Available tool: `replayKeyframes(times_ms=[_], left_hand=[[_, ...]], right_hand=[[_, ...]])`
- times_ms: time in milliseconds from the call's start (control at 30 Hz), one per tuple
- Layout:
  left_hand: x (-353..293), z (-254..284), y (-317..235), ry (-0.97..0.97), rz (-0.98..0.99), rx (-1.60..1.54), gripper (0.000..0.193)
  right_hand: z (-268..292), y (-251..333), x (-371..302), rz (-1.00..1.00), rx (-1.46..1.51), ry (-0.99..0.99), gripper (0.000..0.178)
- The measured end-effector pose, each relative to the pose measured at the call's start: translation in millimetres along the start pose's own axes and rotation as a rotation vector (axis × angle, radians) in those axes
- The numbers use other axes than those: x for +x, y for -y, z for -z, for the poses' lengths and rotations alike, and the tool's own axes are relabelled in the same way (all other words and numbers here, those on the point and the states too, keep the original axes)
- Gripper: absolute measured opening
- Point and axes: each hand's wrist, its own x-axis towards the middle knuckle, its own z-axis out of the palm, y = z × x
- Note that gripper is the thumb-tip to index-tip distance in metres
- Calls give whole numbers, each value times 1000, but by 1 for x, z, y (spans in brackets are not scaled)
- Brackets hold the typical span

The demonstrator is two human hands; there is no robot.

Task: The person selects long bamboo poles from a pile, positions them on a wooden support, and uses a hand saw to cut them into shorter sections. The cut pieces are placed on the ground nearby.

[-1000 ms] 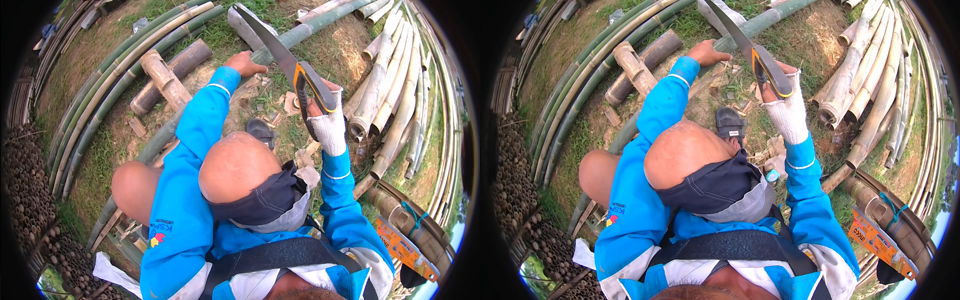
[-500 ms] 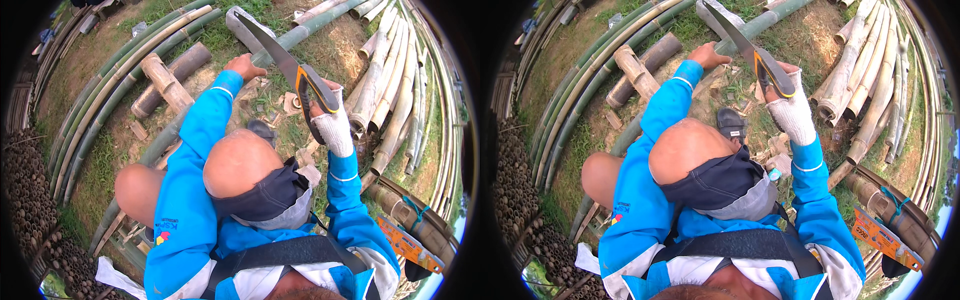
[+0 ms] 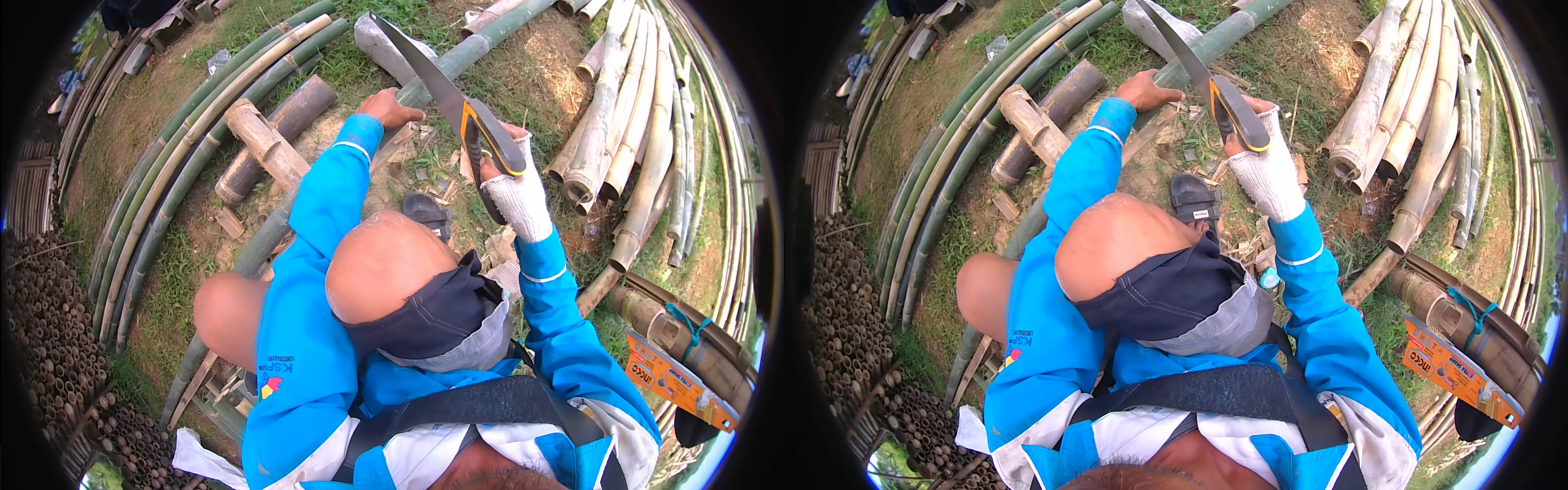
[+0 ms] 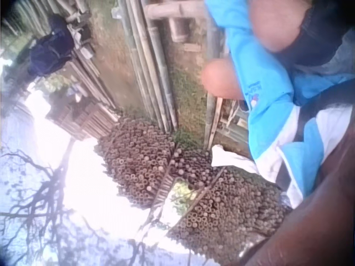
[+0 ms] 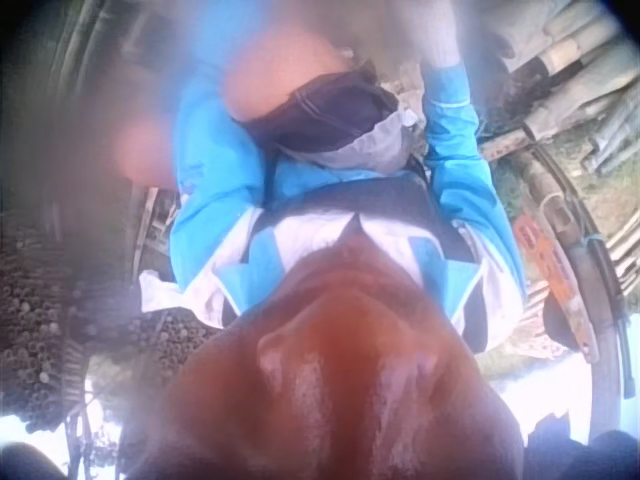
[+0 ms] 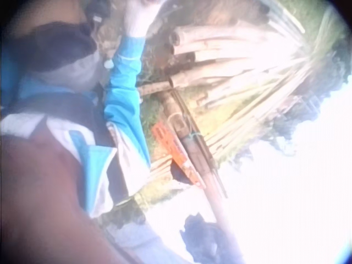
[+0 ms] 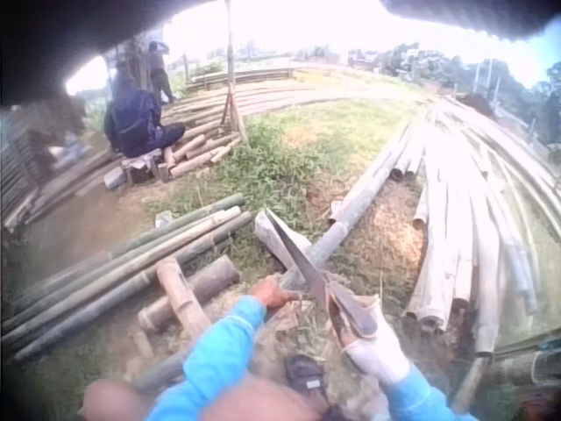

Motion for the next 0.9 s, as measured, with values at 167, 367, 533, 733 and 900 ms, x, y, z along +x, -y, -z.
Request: replayKeyframes(times_ms=[167, 367, 533, 733, 900], left_hand=[[9, -20, 9, -125, -49, 18, 104], [0, -19, 0, -98, -61, 8, 106], [5, -8, 8, -92, 3, -18, 111], [-18, -10, 4, -532, -336, -204, 66], [-40, -9, -15, -687, -331, -107, 27]], right_hand=[[-3, 0, -2, 44, -34, 3, 58], [-9, 5, -17, 86, -28, -44, 62], [-22, 3, 5, 50, 35, -31, 56], [4, 12, -37, 118, 130, -223, 52], [16, -9, -63, 208, -218, -379, 58]])
